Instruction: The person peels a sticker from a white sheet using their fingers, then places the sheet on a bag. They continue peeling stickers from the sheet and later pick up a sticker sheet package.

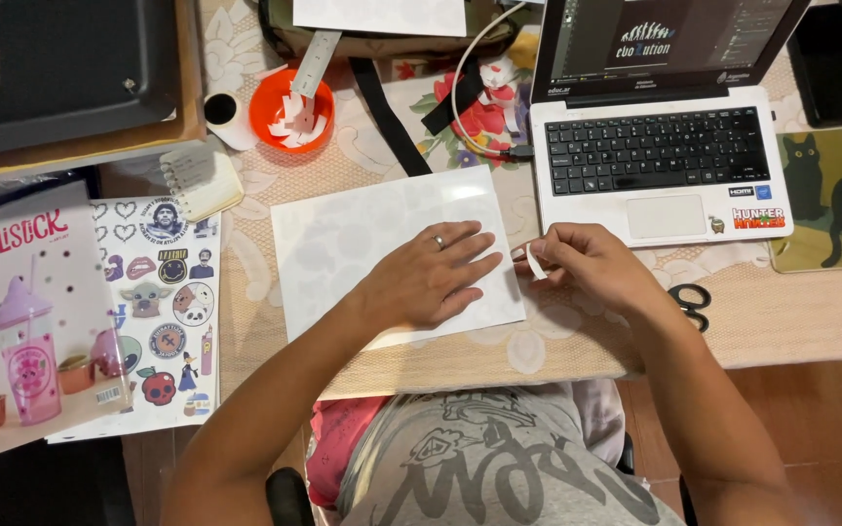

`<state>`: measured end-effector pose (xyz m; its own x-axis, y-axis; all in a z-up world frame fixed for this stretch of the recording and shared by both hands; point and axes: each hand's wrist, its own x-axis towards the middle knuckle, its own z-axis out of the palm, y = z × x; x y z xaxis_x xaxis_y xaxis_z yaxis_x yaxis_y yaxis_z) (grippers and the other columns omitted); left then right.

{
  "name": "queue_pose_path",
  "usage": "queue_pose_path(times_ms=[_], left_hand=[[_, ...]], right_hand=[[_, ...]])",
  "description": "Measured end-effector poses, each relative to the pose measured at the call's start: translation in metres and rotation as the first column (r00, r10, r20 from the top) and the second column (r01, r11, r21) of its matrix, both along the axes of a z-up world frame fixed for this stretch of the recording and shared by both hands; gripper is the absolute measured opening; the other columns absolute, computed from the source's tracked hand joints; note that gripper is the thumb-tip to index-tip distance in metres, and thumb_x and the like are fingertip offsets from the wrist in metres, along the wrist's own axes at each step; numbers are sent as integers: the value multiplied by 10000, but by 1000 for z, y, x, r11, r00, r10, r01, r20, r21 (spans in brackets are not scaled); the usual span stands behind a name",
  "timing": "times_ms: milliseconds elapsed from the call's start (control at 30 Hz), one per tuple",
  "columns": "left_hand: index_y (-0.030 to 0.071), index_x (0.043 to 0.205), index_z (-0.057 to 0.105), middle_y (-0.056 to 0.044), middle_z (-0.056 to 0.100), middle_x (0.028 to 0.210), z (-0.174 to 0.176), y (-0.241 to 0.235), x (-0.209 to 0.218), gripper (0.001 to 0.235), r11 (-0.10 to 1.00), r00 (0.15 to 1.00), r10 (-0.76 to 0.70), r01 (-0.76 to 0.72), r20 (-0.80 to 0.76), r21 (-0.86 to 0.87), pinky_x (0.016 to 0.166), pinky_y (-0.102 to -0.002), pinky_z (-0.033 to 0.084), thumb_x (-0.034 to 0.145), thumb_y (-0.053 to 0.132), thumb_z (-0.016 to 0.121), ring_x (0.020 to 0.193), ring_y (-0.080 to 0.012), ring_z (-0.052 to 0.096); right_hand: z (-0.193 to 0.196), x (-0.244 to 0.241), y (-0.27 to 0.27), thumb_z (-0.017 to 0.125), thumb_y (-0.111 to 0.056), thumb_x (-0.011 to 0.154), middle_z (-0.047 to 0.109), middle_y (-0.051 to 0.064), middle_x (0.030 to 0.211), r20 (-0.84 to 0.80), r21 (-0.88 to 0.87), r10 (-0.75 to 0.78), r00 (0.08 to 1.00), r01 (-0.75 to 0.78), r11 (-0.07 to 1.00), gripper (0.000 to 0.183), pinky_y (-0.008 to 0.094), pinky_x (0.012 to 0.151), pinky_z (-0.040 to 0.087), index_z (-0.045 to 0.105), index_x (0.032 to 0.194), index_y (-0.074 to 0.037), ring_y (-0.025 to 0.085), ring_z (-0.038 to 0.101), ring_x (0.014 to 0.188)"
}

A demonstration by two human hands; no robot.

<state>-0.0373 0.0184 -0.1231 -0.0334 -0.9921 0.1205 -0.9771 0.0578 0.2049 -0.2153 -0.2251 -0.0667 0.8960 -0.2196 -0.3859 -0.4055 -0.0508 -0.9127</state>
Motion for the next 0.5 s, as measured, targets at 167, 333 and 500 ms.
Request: queue_pose_path(times_ms=[167,333,500], left_hand=[[246,1709,528,-112,552,1715,9,-1,-2,610,999,1000,3,-3,-8,52,1381,-498,278,1194,521,350,1682,-328,396],[251,1709,531,-117,558,1706,4,-2,-1,611,999,1000,-1,2,-16,39,1388,-498,279,1180,514,371,1677,-327,402],[193,1654,592,-148,604,1657,-5,0,0,600,999,999,-5,3,-32,-49,1381,-483,324,1162,503,444,1649,-333,452]], right_hand=[[15,5,6,723,-313,1111,868,260,1114,25,43,-4,1000,3,999,400,359,726,683,672,832,-31,279,844,918],[-1,-3,4,721,-310,1102,860,286,1019,49,21,5,999,-6,1000,364,371,614,673,662,871,-35,285,821,719],[36,-15,35,691,-298,1099,853,305,1004,65,-113,125,990,-117,987,359,395,570,717,695,852,-37,311,865,699]])
